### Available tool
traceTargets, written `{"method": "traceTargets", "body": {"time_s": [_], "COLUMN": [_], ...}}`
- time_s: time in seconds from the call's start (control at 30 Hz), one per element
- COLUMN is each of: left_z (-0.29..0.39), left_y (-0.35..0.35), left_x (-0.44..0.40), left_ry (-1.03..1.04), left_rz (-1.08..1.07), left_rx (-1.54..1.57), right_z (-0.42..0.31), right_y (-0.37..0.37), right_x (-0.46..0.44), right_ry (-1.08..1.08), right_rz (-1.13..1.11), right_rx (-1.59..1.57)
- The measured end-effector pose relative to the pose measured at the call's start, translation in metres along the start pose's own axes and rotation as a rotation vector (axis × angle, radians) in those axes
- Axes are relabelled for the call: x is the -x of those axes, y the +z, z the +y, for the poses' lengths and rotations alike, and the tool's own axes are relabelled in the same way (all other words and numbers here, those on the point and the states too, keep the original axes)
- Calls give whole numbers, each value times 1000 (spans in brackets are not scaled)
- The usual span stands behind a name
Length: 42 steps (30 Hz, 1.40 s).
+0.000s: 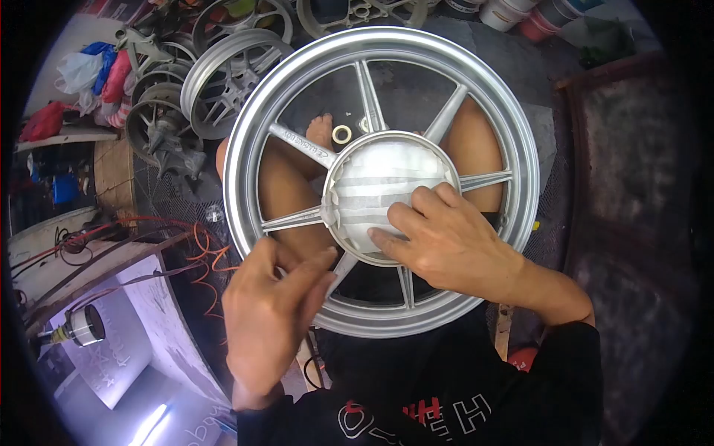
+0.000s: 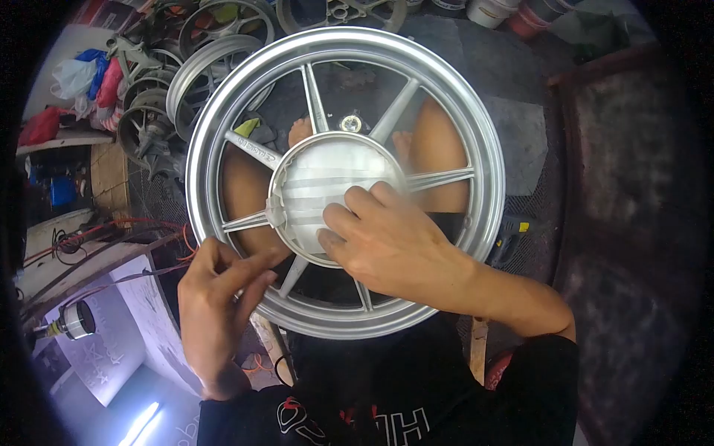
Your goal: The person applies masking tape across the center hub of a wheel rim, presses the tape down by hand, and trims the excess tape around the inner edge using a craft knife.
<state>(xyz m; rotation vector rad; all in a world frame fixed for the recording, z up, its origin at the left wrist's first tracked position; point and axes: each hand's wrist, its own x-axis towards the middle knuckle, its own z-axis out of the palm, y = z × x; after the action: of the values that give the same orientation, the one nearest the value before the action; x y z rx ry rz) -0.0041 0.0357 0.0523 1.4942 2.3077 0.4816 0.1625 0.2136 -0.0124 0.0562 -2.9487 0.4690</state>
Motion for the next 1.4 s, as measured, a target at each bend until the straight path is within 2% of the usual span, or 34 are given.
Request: {"method": "traceTargets", "body": {"time_s": [0.2, 0.43, 0.63, 0.73, 0.83, 0.93, 1.03, 1.23, 1.4], "left_z": [-30, -48, -54, -56, -59, -60, -60, -65, -68], "left_y": [1, 14, 20, 21, 25, 29, 32, 36, 37], "left_x": [10, 14, 12, 12, 13, 12, 13, 15, 17], "left_ry": [-191, -201, -211, -197, -179, -207, -233, -216, -201], "left_rz": [77, 147, 164, 193, 246, 297, 314, 327, 342], "left_rx": [145, 179, 199, 194, 204, 276, 306, 356, 376], "right_z": [5, 5, 12, 19, 16, 6, 0, -3, -4], "right_y": [0, 3, 6, 3, -4, -6, -3, 1, 4], "right_x": [-6, -17, -24, -30, -38, -35, -42, -55, -61], "right_ry": [-22, -61, -198, -213, 5, 216, 261, 203, 224], "right_rz": [-5, -18, 2, 28, 131, -96, -165, -278, -280], "right_rx": [16, 38, 88, -12, -163, -205, -264, -282, -273]}}
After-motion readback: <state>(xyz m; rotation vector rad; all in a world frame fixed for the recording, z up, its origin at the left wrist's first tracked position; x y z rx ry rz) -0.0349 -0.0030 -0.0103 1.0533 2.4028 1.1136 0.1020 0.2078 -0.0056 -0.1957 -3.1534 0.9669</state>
